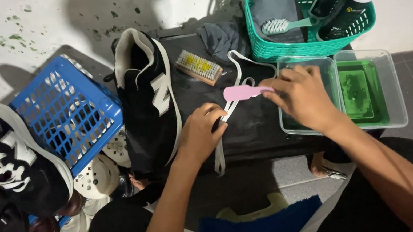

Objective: Scrubbing a white shoe lace with a small brush and cleaning solution to remove dirt.

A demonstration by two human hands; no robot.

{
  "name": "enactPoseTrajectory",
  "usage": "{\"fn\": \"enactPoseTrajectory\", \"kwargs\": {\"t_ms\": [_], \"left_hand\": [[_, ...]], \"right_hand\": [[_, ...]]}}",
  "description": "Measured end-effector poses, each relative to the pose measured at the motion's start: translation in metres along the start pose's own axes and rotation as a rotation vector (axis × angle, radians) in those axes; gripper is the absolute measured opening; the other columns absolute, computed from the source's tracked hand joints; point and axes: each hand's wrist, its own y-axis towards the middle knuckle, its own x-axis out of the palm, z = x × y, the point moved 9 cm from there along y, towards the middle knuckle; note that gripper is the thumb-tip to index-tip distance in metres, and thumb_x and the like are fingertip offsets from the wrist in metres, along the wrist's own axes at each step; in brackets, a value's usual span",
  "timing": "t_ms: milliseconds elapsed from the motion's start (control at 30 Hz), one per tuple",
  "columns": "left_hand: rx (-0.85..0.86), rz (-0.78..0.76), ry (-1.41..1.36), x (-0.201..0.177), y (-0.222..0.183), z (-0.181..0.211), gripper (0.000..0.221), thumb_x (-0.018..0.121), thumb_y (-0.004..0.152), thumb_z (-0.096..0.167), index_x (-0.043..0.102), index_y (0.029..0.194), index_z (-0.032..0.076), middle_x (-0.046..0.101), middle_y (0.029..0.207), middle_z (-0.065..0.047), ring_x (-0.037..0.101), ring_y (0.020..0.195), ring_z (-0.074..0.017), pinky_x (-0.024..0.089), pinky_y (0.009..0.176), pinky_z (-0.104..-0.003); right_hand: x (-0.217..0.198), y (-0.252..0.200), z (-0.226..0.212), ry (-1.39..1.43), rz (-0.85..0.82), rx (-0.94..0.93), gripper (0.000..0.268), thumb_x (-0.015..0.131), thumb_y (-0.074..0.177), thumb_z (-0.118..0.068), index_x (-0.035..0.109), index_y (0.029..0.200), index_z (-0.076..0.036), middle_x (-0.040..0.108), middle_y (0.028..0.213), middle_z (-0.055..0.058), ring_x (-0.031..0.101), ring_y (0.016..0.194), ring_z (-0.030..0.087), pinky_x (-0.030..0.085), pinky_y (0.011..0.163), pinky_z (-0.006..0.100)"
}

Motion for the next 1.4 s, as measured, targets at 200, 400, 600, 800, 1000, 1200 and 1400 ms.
{"fn": "enactPoseTrajectory", "kwargs": {"t_ms": [200, 400, 600, 800, 1000, 1200, 1400], "left_hand": [[-0.005, 0.017, -0.009, -0.006, 0.000, 0.004, 0.010, 0.072, 0.092, 0.021, 0.071, 0.102, 0.019, 0.068, 0.107, -0.005, 0.072, 0.096, -0.0306, 0.059, 0.081, -0.040], [-0.015, 0.023, 0.104, -0.010, 0.000, 0.011, 0.012, 0.070, 0.095, 0.024, 0.071, 0.092, 0.012, 0.068, 0.099, -0.007, 0.071, 0.087, -0.0271, 0.058, 0.076, -0.037], [-0.020, 0.104, 0.127, -0.015, -0.004, 0.007, 0.014, 0.077, 0.087, 0.024, 0.070, 0.093, 0.014, 0.067, 0.101, -0.007, 0.071, 0.088, -0.0294, 0.061, 0.072, -0.038], [-0.019, 0.129, 0.084, -0.013, -0.006, 0.002, 0.013, 0.076, 0.088, 0.022, 0.067, 0.093, 0.014, 0.064, 0.100, -0.006, 0.071, 0.087, -0.0289, 0.060, 0.071, -0.036], [-0.001, 0.104, 0.072, -0.016, -0.005, 0.008, 0.009, 0.075, 0.089, 0.016, 0.066, 0.089, 0.012, 0.065, 0.094, -0.008, 0.071, 0.083, -0.0306, 0.061, 0.069, -0.039], [-0.017, 0.086, 0.099, -0.013, -0.004, 0.006, 0.011, 0.074, 0.090, 0.017, 0.064, 0.086, 0.013, 0.064, 0.092, -0.006, 0.071, 0.081, -0.0272, 0.060, 0.066, -0.036], [-0.029, 0.071, 0.096, -0.011, -0.004, 0.005, 0.010, 0.071, 0.092, 0.017, 0.063, 0.088, 0.012, 0.063, 0.093, -0.007, 0.069, 0.081, -0.0284, 0.060, 0.066, -0.039]], "right_hand": [[-0.006, 0.006, -0.005, 0.465, -0.102, -0.038, 0.018, 0.075, 0.091, -0.016, 0.081, 0.107, -0.023, 0.062, 0.069, 0.007, 0.065, 0.072, 0.035, 0.051, 0.082, 0.049], [-0.006, -0.003, 0.026, 0.098, -0.005, 0.007, 0.019, 0.072, 0.097, -0.037, 0.075, 0.115, -0.034, 0.059, 0.083, -0.004, 0.061, 0.086, 0.023, 0.040, 0.096, 0.045], [-0.007, 0.000, 0.010, 0.013, -0.021, -0.018, 0.013, 0.073, 0.093, -0.043, 0.077, 0.097, -0.031, 0.062, 0.083, -0.005, 0.061, 0.083, 0.023, 0.042, 0.092, 0.047], [0.000, 0.001, -0.001, 0.294, -0.088, -0.046, 0.012, 0.072, 0.095, -0.029, 0.079, 0.105, -0.030, 0.063, 0.075, 0.000, 0.064, 0.079, 0.027, 0.044, 0.087, 0.043], [-0.008, -0.005, 0.040, -0.035, 0.090, 0.040, 0.019, 0.072, 0.099, -0.040, 0.075, 0.116, -0.031, 0.056, 0.084, -0.004, 0.060, 0.086, 0.021, 0.039, 0.098, 0.043], [-0.009, -0.003, 0.025, -0.017, 0.087, 0.045, 0.016, 0.074, 0.095, -0.041, 0.077, 0.109, -0.034, 0.060, 0.080, -0.005, 0.062, 0.082, 0.021, 0.040, 0.095, 0.042], [-0.001, 0.002, 0.003, 0.460, -0.004, -0.021, 0.017, 0.076, 0.091, -0.022, 0.081, 0.107, -0.024, 0.065, 0.070, 0.009, 0.067, 0.072, 0.036, 0.050, 0.078, 0.045]]}}
